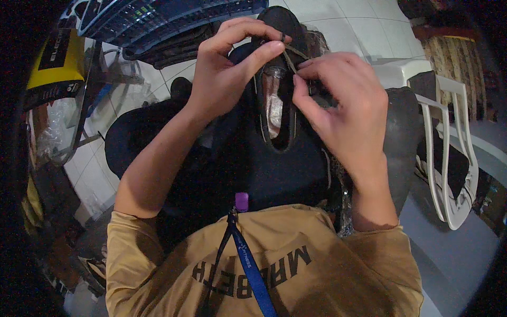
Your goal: The recorder is threading a lace or tag through the eyelets of a black shoe.
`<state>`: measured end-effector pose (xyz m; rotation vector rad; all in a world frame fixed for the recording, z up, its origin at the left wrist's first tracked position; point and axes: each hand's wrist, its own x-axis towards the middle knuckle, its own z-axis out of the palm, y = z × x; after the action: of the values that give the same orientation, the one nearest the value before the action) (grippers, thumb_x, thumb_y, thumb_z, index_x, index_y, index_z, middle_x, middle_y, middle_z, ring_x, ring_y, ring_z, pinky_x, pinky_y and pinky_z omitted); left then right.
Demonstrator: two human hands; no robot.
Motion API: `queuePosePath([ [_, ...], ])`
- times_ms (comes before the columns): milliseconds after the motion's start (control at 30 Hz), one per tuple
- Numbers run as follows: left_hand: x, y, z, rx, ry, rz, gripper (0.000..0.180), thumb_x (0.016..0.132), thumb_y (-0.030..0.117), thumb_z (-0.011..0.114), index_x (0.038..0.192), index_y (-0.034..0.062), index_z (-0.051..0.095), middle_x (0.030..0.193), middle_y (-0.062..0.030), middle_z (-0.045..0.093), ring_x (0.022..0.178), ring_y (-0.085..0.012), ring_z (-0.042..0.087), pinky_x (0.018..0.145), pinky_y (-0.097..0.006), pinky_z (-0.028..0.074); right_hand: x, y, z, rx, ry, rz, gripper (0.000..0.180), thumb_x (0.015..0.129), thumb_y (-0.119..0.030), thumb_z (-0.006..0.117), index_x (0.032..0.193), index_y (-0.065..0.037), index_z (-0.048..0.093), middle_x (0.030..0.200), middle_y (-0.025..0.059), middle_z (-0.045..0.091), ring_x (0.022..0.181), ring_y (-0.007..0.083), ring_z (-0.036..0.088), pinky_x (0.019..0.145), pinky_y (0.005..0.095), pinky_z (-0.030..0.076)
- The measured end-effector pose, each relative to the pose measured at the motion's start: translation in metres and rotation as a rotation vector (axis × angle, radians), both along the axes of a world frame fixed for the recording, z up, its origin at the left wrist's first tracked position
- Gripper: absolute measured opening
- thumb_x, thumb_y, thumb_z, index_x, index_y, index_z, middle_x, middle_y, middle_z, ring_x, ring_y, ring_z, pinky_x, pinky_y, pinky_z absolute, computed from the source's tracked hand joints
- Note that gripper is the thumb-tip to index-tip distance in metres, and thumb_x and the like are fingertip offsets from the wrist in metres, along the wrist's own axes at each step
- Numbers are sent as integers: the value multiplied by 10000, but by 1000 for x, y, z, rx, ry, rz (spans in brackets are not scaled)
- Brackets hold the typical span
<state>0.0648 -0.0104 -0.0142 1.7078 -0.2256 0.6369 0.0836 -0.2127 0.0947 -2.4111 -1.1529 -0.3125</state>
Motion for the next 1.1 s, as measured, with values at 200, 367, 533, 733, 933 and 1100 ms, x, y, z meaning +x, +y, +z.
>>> queuePosePath([
  [200, 1, 6, 2, 29, 20, -27, 167, 945, 120, 858, 1095, 55, 826, 1105, -47, 828, 1157, -202, 698, 1083, -357, 488, -10, 6, 10, 106, 478, -146, 140, 969, -68, 792, 1075, -5, 724, 980, 141, 784, 906, 272, 781, 815, 347, 580],
  [367, 2, 11, 3, 105, -4, -61, 201, 927, 130, 878, 1109, 65, 824, 1133, -44, 810, 1186, -204, 678, 1082, -366, 491, 6, 5, 18, 68, 358, -114, 138, 1018, -71, 751, 1112, 14, 698, 976, 154, 770, 906, 264, 781, 806, 332, 571],
  [533, -3, 7, 7, 102, -2, -39, 268, 869, 151, 932, 1096, 67, 818, 1129, -32, 808, 1189, -208, 671, 1076, -373, 493, 13, 7, 18, 49, 294, -26, 137, 1026, -73, 740, 1112, 21, 691, 969, 153, 759, 879, 246, 763, 809, 333, 569],
  [733, 0, 6, 7, 64, 0, -41, 221, 881, 129, 913, 1062, 57, 809, 1099, -33, 811, 1142, -210, 696, 1068, -367, 493, 19, 2, 19, 84, 331, -68, 148, 1011, -63, 753, 1123, 22, 710, 979, 132, 757, 873, 197, 731, 812, 305, 548],
  [933, 0, 12, 8, 29, 67, -113, 199, 882, 116, 907, 1019, 42, 784, 1086, -47, 793, 1111, -198, 701, 1068, -354, 488, 46, -13, 36, 114, 401, -84, 148, 994, -80, 796, 1105, 9, 756, 981, 15, 759, 859, 106, 669, 814, 281, 523],
  [1100, 2, 15, 6, -15, 93, -141, 196, 879, 103, 906, 993, 42, 759, 1030, -19, 754, 1066, -162, 689, 1051, -328, 490, 114, -49, 16, 576, 789, -61, 307, 1029, -172, 771, 1281, -10, 707, 1101, 57, 680, 901, 154, 641, 850, 308, 505],
])
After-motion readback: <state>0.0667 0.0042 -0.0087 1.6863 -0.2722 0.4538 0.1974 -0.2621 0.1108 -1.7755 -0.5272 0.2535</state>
